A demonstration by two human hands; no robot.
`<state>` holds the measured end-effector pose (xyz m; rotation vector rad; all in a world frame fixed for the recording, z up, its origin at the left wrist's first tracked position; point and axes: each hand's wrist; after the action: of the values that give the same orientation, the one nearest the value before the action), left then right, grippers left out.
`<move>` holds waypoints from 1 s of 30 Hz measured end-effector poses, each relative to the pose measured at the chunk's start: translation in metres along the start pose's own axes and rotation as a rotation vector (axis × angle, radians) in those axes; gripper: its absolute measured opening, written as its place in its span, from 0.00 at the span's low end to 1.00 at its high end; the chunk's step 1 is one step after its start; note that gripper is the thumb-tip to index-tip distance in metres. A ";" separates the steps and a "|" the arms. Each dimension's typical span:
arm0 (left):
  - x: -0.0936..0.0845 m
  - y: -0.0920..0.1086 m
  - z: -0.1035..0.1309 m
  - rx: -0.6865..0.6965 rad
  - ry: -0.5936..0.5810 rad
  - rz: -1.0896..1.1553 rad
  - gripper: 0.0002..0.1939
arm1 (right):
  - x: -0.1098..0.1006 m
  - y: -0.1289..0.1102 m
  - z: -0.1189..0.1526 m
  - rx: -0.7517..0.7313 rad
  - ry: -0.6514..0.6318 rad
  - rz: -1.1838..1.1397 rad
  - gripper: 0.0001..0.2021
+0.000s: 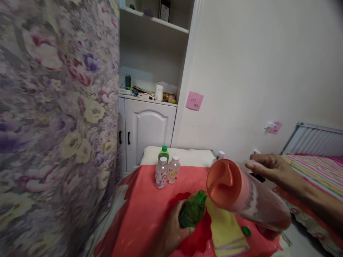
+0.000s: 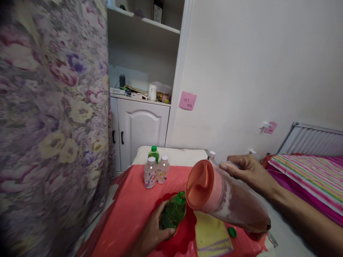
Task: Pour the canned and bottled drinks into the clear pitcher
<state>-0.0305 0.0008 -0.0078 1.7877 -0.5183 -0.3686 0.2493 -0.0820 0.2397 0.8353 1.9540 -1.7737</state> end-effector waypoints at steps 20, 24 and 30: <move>0.001 0.002 0.001 -0.005 0.026 0.004 0.38 | 0.001 -0.001 0.002 0.009 0.008 0.004 0.27; 0.001 0.002 0.001 -0.004 0.032 0.003 0.38 | 0.000 0.001 0.003 0.003 -0.001 0.005 0.27; 0.002 0.003 0.000 0.012 0.014 0.019 0.37 | 0.002 0.000 0.002 0.006 0.003 0.000 0.27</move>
<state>-0.0296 -0.0011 -0.0051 1.7945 -0.5283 -0.3404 0.2476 -0.0831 0.2386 0.8408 1.9511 -1.7806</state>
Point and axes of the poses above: each hand's wrist, its own z-axis away from the middle knuckle, its own x-axis out of the palm, y = z × x, and after that the axes turned 6 degrees about x, right-handed
